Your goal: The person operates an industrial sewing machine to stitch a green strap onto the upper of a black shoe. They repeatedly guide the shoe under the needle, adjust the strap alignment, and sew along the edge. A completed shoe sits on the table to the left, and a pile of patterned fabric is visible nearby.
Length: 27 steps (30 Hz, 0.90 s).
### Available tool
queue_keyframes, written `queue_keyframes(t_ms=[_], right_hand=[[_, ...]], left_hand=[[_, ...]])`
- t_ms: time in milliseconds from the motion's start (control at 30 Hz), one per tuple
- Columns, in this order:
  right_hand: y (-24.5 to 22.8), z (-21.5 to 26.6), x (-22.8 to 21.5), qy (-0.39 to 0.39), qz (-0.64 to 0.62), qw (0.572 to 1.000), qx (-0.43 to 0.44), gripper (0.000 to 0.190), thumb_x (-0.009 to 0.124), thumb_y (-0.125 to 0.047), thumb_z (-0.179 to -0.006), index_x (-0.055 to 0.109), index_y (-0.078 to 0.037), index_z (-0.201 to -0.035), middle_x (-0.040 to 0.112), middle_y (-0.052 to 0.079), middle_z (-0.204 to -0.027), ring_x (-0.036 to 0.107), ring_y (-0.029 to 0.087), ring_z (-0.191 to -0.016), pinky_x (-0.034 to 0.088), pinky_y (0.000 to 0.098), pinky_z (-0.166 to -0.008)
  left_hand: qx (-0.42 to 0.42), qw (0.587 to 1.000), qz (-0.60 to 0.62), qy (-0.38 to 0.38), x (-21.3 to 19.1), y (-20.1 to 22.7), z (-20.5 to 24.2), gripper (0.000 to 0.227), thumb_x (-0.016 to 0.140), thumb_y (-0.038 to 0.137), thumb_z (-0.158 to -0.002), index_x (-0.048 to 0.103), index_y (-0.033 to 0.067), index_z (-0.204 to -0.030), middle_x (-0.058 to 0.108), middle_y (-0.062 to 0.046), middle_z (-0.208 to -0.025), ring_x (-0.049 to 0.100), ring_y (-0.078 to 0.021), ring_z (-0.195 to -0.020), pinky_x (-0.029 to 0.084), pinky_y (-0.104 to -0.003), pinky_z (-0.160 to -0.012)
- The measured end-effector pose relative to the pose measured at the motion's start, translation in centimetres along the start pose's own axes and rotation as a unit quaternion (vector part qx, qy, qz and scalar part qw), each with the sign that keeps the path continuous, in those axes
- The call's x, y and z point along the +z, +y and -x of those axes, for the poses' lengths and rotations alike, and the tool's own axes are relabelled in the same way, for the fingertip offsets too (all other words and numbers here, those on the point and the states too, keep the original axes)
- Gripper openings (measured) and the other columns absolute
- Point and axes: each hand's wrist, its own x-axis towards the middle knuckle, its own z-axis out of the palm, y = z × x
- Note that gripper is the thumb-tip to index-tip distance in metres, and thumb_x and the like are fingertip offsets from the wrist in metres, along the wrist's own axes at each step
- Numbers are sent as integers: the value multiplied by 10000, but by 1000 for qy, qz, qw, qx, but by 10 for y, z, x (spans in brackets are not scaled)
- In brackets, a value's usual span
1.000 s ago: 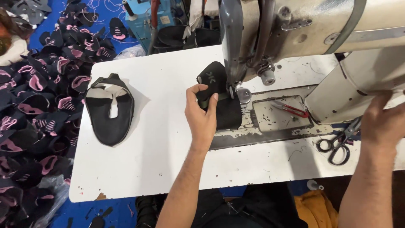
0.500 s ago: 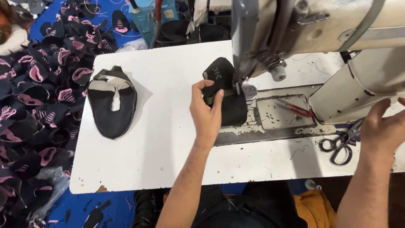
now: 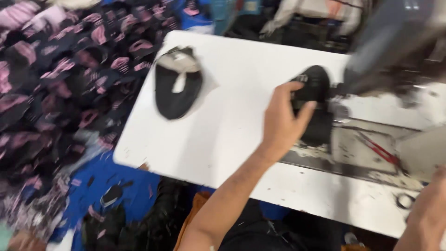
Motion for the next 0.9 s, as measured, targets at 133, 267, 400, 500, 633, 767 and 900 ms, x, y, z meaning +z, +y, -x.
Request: queue_keyframes(t_ms=[133, 267, 400, 500, 633, 767, 900], right_hand=[[-3, 60, 94, -74, -143, 986, 52, 287, 537, 65, -1072, 417, -62, -1300, 562, 165, -1434, 570, 288, -1360, 473, 481, -1192], [-5, 95, 155, -78, -255, 961, 75, 398, 559, 83, -1022, 416, -107, -1341, 528, 106, -1451, 527, 250, -1389, 428, 446, -1221], [-59, 88, 177, -40, -399, 912, 90, 435, 551, 66, -901, 500, -116, -1293, 530, 32, -1274, 530, 163, -1291, 414, 281, -1143], [-31, 67, 157, 9, -434, 890, 141, 328, 620, 44, -967, 520, -104, -1242, 491, -32, -1199, 446, 74, -987, 366, 215, -838], [-38, -14, 115, -40, -256, 951, 171, 186, 705, -71, -988, 548, -100, -1082, 485, -47, -976, 430, 65, -877, 336, 215, -736], [-73, -52, 105, -206, -31, 960, 188, 262, 767, -142, -864, 575, -122, -1040, 546, -37, -935, 497, 83, -872, 409, 240, -760], [-71, -53, 105, -251, 46, 949, 186, 312, 796, -177, -814, 571, -133, -1026, 560, -32, -909, 504, 90, -840, 422, 254, -736]], left_hand=[[89, 990, -101, 41, -12, 14, -31, 510, 784, 196, -876, 548, 73, -1311, 604, -126, -1201, 560, -325, -1178, 474, -415, -1026], [106, 983, -150, -30, 4, 0, -74, 501, 785, 280, -832, 608, 121, -1273, 606, -135, -1289, 576, -335, -1246, 505, -428, -1050], [62, 944, 56, -320, 48, -79, -106, 430, 724, 245, -863, 668, 134, -1274, 715, -80, -1262, 674, -260, -1229, 523, -389, -1098], [75, 942, -74, -320, 6, -63, -98, 462, 726, 314, -837, 686, 148, -1266, 709, -104, -1232, 603, -320, -1226, 471, -430, -1051], [-55, 928, -92, -357, -28, -14, -50, 564, 720, 391, -793, 657, 167, -1307, 629, -150, -1134, 602, -338, -1122, 476, -440, -998], [-60, 961, -83, -258, -27, -9, -10, 585, 746, 371, -837, 586, 129, -1346, 536, -164, -1180, 505, -342, -1157, 387, -483, -1061], [-92, 970, -60, -215, -23, -7, 3, 580, 740, 320, -850, 557, 118, -1362, 507, -149, -1243, 457, -323, -1219, 343, -495, -1098]])
